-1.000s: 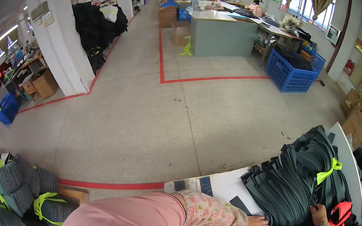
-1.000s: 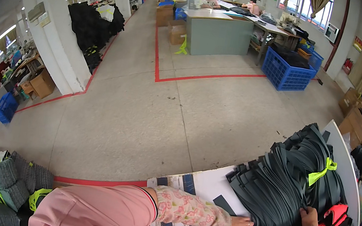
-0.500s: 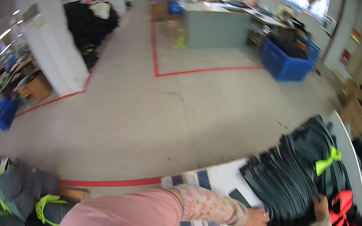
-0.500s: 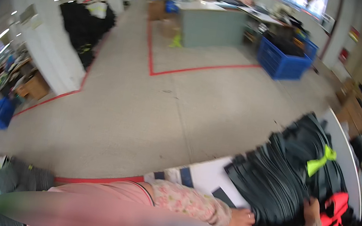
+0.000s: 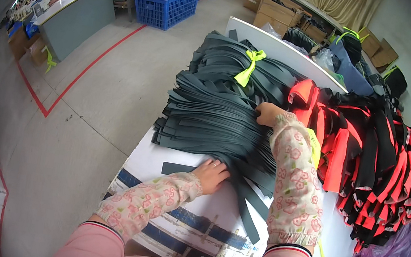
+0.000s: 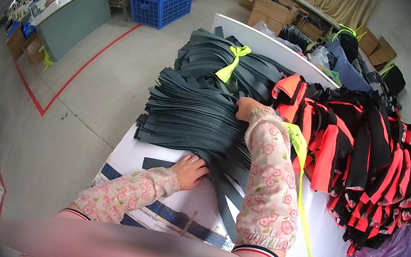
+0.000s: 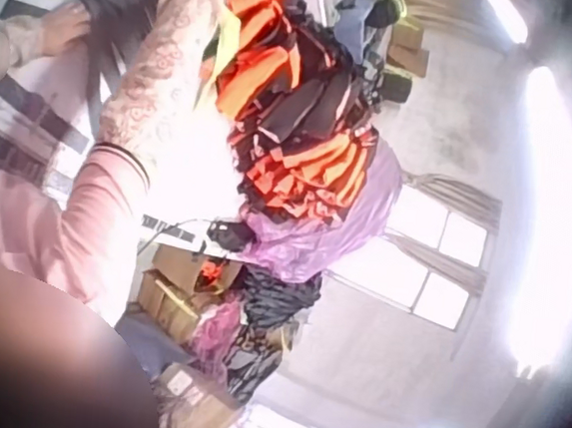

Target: Organizing, stacking, and tying bundles of dark green industrial straps on a workbench.

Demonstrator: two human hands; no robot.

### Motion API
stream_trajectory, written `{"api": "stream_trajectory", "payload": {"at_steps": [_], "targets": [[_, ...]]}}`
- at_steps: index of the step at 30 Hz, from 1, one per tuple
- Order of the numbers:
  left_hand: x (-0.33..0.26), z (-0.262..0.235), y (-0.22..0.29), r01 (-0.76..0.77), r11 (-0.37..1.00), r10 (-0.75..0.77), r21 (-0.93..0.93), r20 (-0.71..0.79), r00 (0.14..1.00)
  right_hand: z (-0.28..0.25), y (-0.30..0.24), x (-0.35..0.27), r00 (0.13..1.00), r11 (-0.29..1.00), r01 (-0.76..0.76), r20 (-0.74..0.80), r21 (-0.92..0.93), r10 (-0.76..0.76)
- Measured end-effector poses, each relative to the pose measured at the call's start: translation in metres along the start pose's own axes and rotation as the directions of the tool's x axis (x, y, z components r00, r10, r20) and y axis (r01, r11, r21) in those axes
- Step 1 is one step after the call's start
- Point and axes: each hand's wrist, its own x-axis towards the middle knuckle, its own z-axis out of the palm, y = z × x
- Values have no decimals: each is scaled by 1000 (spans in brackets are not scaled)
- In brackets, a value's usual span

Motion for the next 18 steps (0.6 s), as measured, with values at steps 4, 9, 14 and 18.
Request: {"api": "stream_trajectory", "payload": {"at_steps": [4, 9, 14, 18], "targets": [[-3, 0, -3, -2, 1000, 2, -2, 4, 1000, 2, -16, 0, 970, 974, -226, -90, 1, 225], [-2, -3, -4, 6, 1000, -6, 13, -7, 1000, 9, -35, -7, 895, 924, -380, -232, 48, 381], [2, -7, -1, -16, 1000, 16, -8, -47, 999, -1, -44, -23, 867, 923, -292, -477, -252, 144], [-4, 6, -5, -11, 1000, 10, -7, -40, 999, -15, -59, -35, 842, 933, -234, -536, -272, 54]]}}
